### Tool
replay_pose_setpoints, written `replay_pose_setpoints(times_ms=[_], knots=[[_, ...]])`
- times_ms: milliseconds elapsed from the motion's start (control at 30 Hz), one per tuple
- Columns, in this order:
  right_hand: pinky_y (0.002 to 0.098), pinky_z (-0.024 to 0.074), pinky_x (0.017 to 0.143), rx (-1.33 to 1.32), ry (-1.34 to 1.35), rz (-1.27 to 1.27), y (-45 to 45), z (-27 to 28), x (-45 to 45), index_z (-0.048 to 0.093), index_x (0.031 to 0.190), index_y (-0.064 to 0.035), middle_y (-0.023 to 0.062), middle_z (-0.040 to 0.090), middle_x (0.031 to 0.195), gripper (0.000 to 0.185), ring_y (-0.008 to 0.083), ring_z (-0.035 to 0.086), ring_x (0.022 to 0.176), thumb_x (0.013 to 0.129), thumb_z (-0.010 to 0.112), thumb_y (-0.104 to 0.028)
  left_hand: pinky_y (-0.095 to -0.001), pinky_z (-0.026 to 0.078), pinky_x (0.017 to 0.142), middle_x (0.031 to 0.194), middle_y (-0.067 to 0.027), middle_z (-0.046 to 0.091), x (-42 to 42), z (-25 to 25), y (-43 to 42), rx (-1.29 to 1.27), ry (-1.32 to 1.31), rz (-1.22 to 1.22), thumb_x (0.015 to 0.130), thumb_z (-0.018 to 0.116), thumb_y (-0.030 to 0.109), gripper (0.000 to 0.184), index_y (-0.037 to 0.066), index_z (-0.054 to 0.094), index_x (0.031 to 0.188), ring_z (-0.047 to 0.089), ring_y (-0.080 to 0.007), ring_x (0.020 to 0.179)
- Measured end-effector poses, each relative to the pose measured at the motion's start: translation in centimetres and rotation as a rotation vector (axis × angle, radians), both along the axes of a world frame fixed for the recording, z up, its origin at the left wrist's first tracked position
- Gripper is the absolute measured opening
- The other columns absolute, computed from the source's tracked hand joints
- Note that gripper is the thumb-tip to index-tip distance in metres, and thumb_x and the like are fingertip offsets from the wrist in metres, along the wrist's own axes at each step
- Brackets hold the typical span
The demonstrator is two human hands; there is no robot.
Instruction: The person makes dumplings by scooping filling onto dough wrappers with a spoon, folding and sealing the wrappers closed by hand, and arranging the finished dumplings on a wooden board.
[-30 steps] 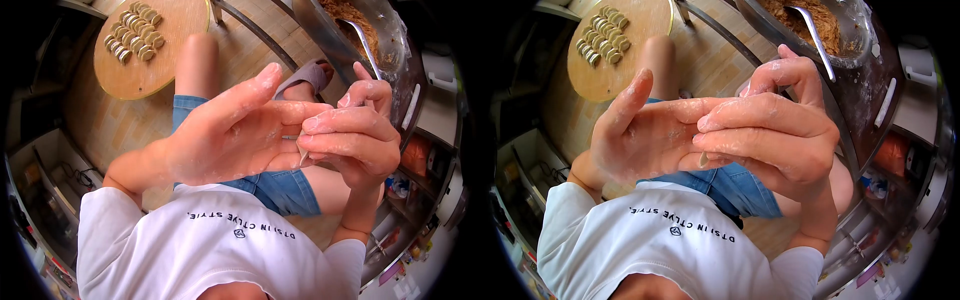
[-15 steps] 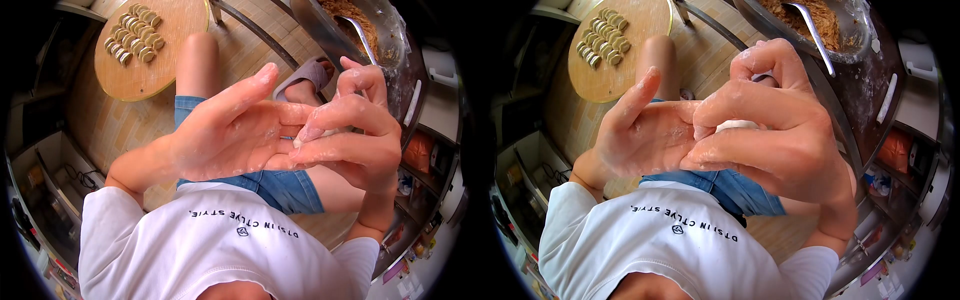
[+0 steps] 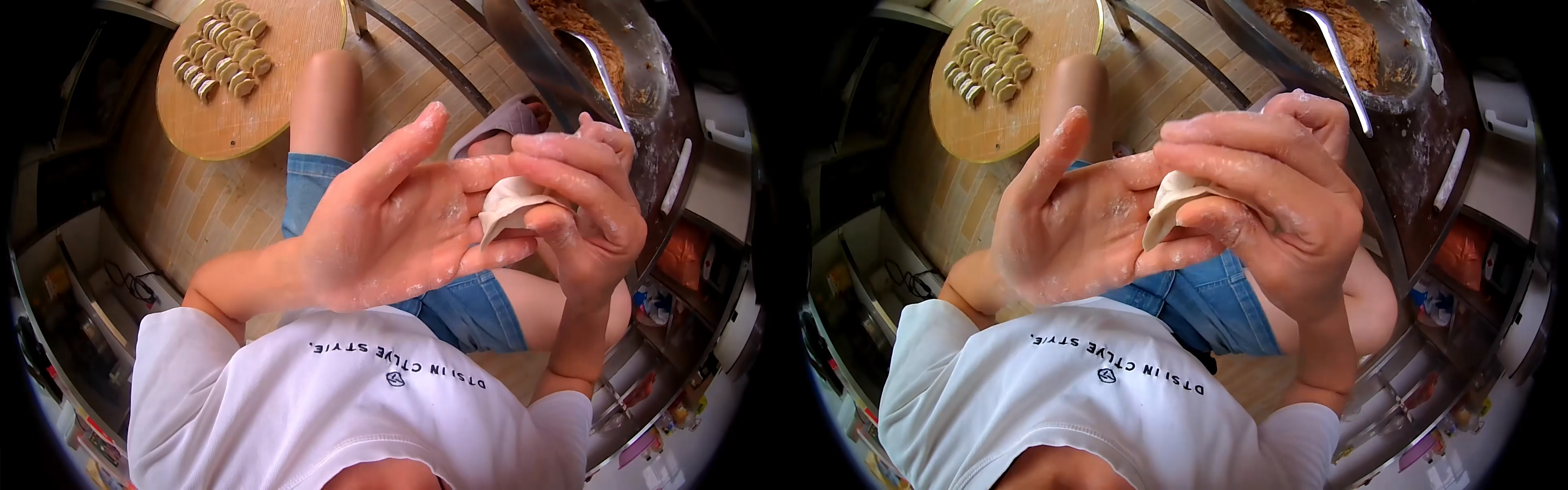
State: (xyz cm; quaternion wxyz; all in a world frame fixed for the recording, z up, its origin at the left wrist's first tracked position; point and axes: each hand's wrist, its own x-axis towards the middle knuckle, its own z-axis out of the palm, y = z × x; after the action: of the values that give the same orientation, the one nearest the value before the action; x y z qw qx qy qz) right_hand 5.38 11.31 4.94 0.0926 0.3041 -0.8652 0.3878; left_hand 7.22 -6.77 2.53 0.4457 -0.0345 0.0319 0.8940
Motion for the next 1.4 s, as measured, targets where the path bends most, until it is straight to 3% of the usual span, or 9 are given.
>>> replay_pose_setpoints(times_ms=[200,333,600,767,1067,1167,1300,1367,1400], knots=[[0.0403,0.0340,0.094,-0.064,0.032,-0.111,-0.2,-1.6,0.7,0.069,0.080,-0.0051,0.0033,0.066,0.087,0.022,0.0180,0.048,0.084,0.076,0.066,-0.027,-0.0417,0.020,0.109,0.137,-0.0208,0.031,0.4,-0.5,0.8,0.052,-0.014,0.080,0.092,0.018,0.051,0.071,-0.004,0.015,0.137,0.030,-0.0283,0.128],[0.0339,0.0343,0.089,-0.177,0.121,-0.196,-0.5,-2.6,0.6,0.070,0.081,-0.0071,0.0010,0.067,0.086,0.017,0.0149,0.049,0.078,0.077,0.065,-0.023,-0.0291,0.035,0.094,0.119,-0.0110,0.050,0.7,0.1,1.6,0.087,-0.143,0.190,0.094,0.020,0.047,0.062,-0.002,0.032,0.130,0.045,-0.0176,0.110],[0.0462,0.0304,0.099,0.158,0.287,-0.372,-1.0,-3.1,1.3,0.066,0.090,-0.0025,0.0072,0.065,0.097,0.026,0.0215,0.051,0.092,0.088,0.053,-0.024,-0.0326,0.025,0.107,0.132,-0.0098,0.039,1.3,-1.5,2.5,0.218,-0.187,0.338,0.096,0.025,0.037,0.052,0.002,0.026,0.135,0.035,-0.0196,0.124],[0.0439,0.0322,0.097,0.068,0.322,-0.458,-2.1,-4.4,1.5,0.065,0.090,-0.0020,0.0092,0.065,0.097,0.022,0.0231,0.052,0.092,0.089,0.050,-0.019,-0.0271,0.034,0.097,0.114,-0.0045,0.050,1.7,-1.5,2.8,0.201,-0.143,0.463,0.096,0.031,0.032,0.037,0.006,0.042,0.120,0.045,-0.0142,0.109],[0.0410,0.0357,0.090,0.133,0.372,-0.538,-3.1,-4.0,1.7,0.065,0.090,0.0018,0.0100,0.066,0.096,0.026,0.0233,0.054,0.090,0.089,0.052,-0.021,-0.0318,0.028,0.104,0.126,-0.0075,0.044,2.0,-2.0,3.2,0.275,-0.086,0.552,0.095,0.033,0.028,0.046,0.001,0.033,0.131,0.039,-0.0193,0.120],[0.0372,0.0371,0.090,0.220,0.233,-0.488,-3.0,-2.6,2.1,0.064,0.096,0.0013,0.0104,0.065,0.098,0.031,0.0253,0.054,0.093,0.088,0.053,-0.026,-0.0318,0.029,0.104,0.128,-0.0086,0.043,1.8,-1.9,2.0,0.113,-0.134,0.471,0.089,0.048,0.018,0.047,0.004,0.033,0.131,0.039,-0.0183,0.120],[0.0387,0.0392,0.090,0.106,0.170,-0.371,2.5,2.9,3.7,0.037,0.129,0.0046,0.0236,0.042,0.127,0.088,0.0295,0.049,0.106,0.077,0.048,-0.066,-0.0294,0.041,0.100,0.120,-0.0149,0.045,-5.0,-0.9,-3.1,-0.336,0.090,0.513,0.077,0.059,-0.004,0.055,0.004,0.033,0.126,0.047,-0.0249,0.115],[0.0363,0.0467,0.083,0.433,0.438,-0.361,8.0,5.4,4.5,0.044,0.115,0.0110,0.0261,0.043,0.118,0.082,0.0326,0.051,0.098,0.082,0.041,-0.064,-0.0289,0.045,0.097,0.120,-0.0175,0.044,-11.4,0.3,-5.6,-0.623,0.392,0.694,0.082,0.056,0.001,0.047,0.002,0.037,0.125,0.049,-0.0251,0.112],[0.0317,0.0494,0.074,0.229,0.553,-0.291,5.4,9.0,2.9,0.065,0.097,0.0028,0.0180,0.059,0.103,0.035,0.0268,0.060,0.084,0.085,0.058,-0.030,-0.0284,0.045,0.096,0.118,-0.0176,0.046,-15.6,-0.3,-6.2,-0.722,0.498,0.788,0.086,0.050,0.002,0.039,0.001,0.039,0.123,0.050,-0.0244,0.111]])
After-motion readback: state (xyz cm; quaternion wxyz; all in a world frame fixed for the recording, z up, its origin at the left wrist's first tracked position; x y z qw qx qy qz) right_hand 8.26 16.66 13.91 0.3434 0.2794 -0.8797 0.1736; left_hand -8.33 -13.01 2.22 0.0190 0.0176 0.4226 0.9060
